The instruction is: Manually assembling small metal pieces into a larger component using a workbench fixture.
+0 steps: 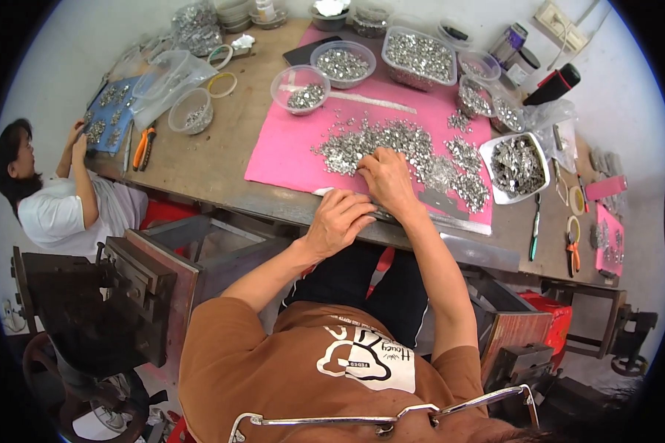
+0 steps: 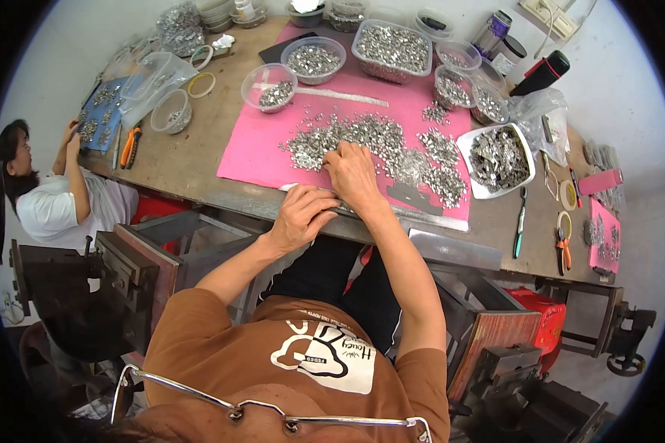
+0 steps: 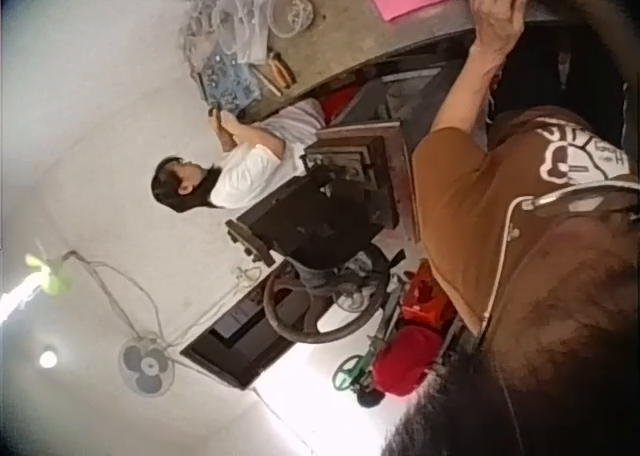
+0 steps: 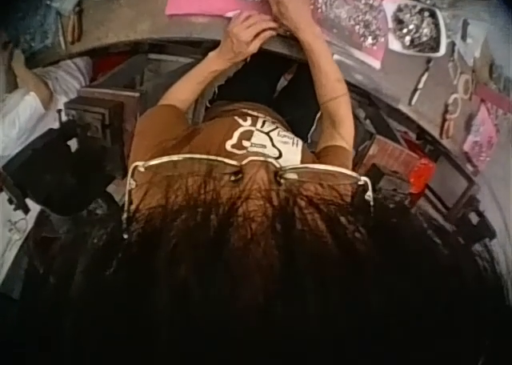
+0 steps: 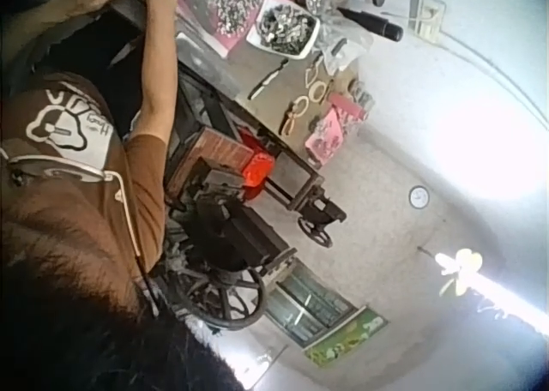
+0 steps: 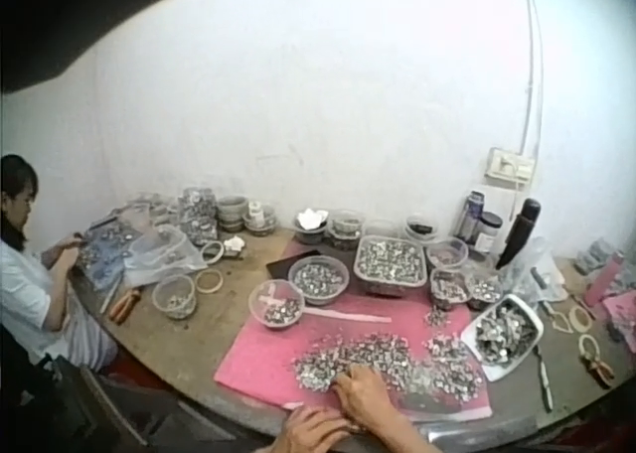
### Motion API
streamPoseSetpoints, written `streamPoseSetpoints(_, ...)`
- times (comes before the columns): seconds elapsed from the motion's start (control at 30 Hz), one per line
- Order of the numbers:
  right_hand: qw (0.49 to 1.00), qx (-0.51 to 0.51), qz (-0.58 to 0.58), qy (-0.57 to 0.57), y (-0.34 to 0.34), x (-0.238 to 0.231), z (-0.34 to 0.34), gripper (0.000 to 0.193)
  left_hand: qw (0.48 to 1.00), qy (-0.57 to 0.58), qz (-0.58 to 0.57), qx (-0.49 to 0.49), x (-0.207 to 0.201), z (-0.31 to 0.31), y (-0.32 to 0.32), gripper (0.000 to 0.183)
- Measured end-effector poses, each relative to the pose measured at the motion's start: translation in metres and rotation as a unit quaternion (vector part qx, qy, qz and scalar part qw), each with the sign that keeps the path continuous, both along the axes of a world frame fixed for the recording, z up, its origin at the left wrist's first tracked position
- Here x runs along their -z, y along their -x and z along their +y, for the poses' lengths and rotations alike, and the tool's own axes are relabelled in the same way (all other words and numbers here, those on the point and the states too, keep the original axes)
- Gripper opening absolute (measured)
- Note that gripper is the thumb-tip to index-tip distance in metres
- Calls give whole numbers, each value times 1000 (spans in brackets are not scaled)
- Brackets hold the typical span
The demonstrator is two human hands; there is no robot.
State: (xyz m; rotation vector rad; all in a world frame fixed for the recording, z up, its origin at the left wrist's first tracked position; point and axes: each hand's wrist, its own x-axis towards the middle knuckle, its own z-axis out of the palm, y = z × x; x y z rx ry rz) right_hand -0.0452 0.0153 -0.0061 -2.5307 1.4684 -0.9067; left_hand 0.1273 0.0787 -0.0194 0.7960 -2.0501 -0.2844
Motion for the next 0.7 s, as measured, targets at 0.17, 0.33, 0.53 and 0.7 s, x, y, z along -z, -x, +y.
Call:
streamPoseSetpoints(0.17,999,-20,24,31,-1,7,-6,6,998,-22,31,-49,-5,-44,-21,25)
streamPoseSetpoints(0.33,1000,-17,-17,0,6,-12,10,4,994,22,-13,-102,7,-105,-37,33)
streamPoseSetpoints(0.53,994,6,-81,-74,39,-23,48,3,997,-9,-75,-25,12,-114,-48,36)
streamPoseSetpoints(0.7,979,35,-140,-143,44,-33,74,3,997,-39,-31,-56,10,-112,-50,19)
